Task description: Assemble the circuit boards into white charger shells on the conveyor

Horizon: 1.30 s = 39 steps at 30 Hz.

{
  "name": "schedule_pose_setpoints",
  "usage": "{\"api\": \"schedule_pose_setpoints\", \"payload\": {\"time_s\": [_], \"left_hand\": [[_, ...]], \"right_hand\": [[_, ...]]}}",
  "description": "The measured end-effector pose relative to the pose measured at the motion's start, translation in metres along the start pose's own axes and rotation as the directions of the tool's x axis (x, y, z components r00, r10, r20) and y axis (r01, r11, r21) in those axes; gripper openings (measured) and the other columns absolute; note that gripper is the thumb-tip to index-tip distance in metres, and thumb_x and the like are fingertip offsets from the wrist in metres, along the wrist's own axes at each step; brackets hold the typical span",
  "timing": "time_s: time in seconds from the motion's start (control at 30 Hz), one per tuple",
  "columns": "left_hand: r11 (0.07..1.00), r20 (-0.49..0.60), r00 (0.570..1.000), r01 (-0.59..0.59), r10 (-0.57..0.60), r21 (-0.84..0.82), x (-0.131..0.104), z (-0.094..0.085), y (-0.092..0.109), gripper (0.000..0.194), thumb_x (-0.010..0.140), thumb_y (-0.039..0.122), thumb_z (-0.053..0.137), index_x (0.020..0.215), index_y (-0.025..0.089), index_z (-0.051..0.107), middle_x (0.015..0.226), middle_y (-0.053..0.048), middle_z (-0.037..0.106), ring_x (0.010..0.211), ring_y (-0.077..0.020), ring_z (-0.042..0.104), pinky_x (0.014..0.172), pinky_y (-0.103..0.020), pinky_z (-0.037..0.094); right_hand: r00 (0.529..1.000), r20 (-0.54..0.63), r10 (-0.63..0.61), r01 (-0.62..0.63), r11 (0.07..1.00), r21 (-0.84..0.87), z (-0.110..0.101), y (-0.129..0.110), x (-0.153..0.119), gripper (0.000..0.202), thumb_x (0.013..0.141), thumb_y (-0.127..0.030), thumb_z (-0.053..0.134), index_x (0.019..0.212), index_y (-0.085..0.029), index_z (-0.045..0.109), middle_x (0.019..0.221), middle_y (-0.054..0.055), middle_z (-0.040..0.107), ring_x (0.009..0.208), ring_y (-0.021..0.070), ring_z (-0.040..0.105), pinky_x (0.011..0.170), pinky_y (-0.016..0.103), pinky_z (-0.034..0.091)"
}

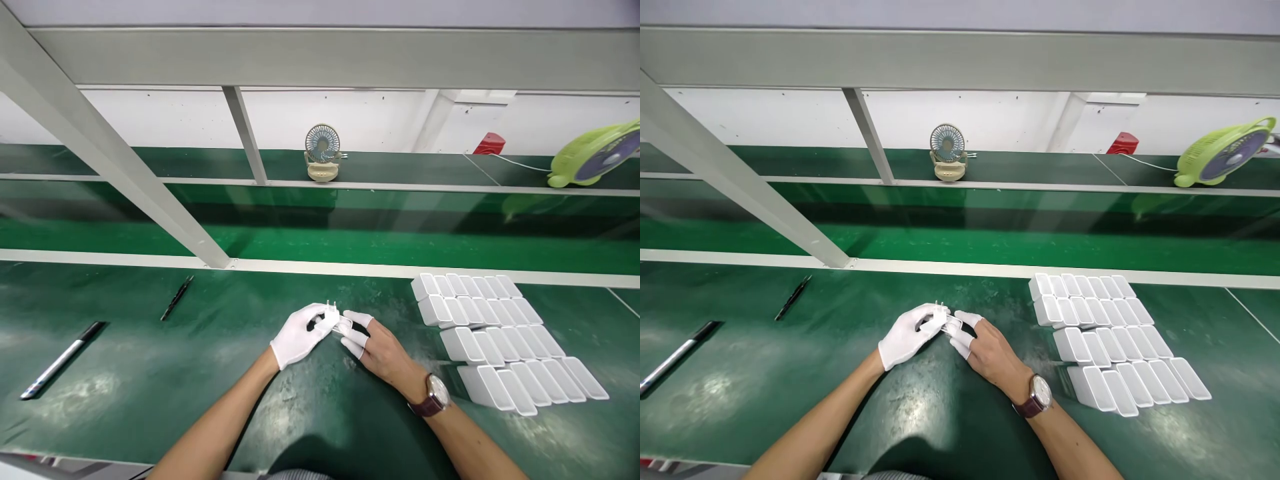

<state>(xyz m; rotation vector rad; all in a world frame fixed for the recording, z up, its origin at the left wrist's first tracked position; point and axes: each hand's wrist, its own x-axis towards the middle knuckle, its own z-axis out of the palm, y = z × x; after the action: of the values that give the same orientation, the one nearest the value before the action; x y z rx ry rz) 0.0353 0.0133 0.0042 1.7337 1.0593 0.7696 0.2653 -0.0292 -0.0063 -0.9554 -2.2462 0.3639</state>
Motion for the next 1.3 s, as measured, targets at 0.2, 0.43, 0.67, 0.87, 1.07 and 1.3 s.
{"api": "schedule_pose_setpoints", "payload": {"time_s": [0.2,0.43,0.67,0.87,1.07,1.3], "left_hand": [[0.993,0.024,1.0,0.02,-0.017,-0.114,0.005,-0.002,-0.013,0.032,0.088,0.033,0.065,0.118,0.02,0.067,0.111,-0.007,0.072,0.102,-0.0221,0.069,0.093,-0.038,0.056],[0.996,0.058,0.996,0.075,-0.073,-0.038,0.001,-0.004,0.007,0.048,0.075,0.032,0.077,0.121,0.023,0.065,0.115,-0.003,0.071,0.101,-0.0224,0.067,0.093,-0.037,0.055],[0.996,-0.068,0.998,-0.009,0.004,-0.085,-0.01,-0.008,0.01,0.081,0.063,0.017,0.08,0.137,0.024,0.051,0.131,-0.008,0.061,0.109,-0.025,0.06,0.093,-0.04,0.05],[0.992,-0.186,0.982,0.003,-0.026,-0.123,-0.017,-0.012,0.007,0.099,0.055,0.01,0.081,0.144,0.026,0.041,0.137,-0.008,0.055,0.104,-0.0228,0.059,0.095,-0.043,0.05],[0.997,-0.135,0.988,0.075,-0.076,-0.009,-0.017,-0.008,0.02,0.09,0.062,0.013,0.078,0.143,0.028,0.042,0.134,-0.004,0.059,0.109,-0.0217,0.06,0.103,-0.043,0.047],[0.993,-0.089,0.991,0.108,-0.103,0.056,-0.014,-0.003,0.017,0.085,0.067,0.02,0.078,0.143,0.026,0.041,0.13,-0.004,0.061,0.112,-0.0212,0.061,0.105,-0.042,0.047]], "right_hand": [[1.0,-0.013,0.009,-0.009,1.0,-0.026,0.007,0.007,-0.003,0.045,0.098,-0.016,0.053,0.141,-0.027,0.049,0.139,0.014,0.05,0.125,0.0246,0.056,0.101,0.042,0.056],[0.998,-0.048,-0.05,0.048,0.997,-0.053,0.017,0.009,-0.004,0.048,0.098,-0.016,0.055,0.144,-0.024,0.045,0.141,0.016,0.05,0.122,0.0246,0.059,0.098,0.04,0.057],[0.966,-0.233,-0.115,0.104,0.993,-0.056,-0.006,-0.005,0.02,0.059,0.09,-0.008,0.062,0.143,-0.029,0.047,0.132,0.013,0.057,0.116,0.0245,0.062,0.091,0.038,0.059],[0.985,-0.167,-0.047,0.052,0.998,0.023,0.008,-0.006,0.02,0.049,0.093,-0.011,0.059,0.138,-0.029,0.052,0.128,0.012,0.059,0.112,0.0228,0.064,0.091,0.038,0.059],[0.997,-0.065,0.032,-0.029,0.998,0.052,0.026,0.003,0.009,0.046,0.097,-0.015,0.055,0.141,-0.028,0.05,0.129,0.011,0.059,0.116,0.0237,0.061,0.095,0.041,0.057],[0.986,-0.154,0.063,-0.053,0.996,0.067,0.026,0.003,0.007,0.052,0.095,-0.017,0.06,0.143,-0.027,0.044,0.132,0.011,0.058,0.118,0.0227,0.06,0.096,0.038,0.056]]}}
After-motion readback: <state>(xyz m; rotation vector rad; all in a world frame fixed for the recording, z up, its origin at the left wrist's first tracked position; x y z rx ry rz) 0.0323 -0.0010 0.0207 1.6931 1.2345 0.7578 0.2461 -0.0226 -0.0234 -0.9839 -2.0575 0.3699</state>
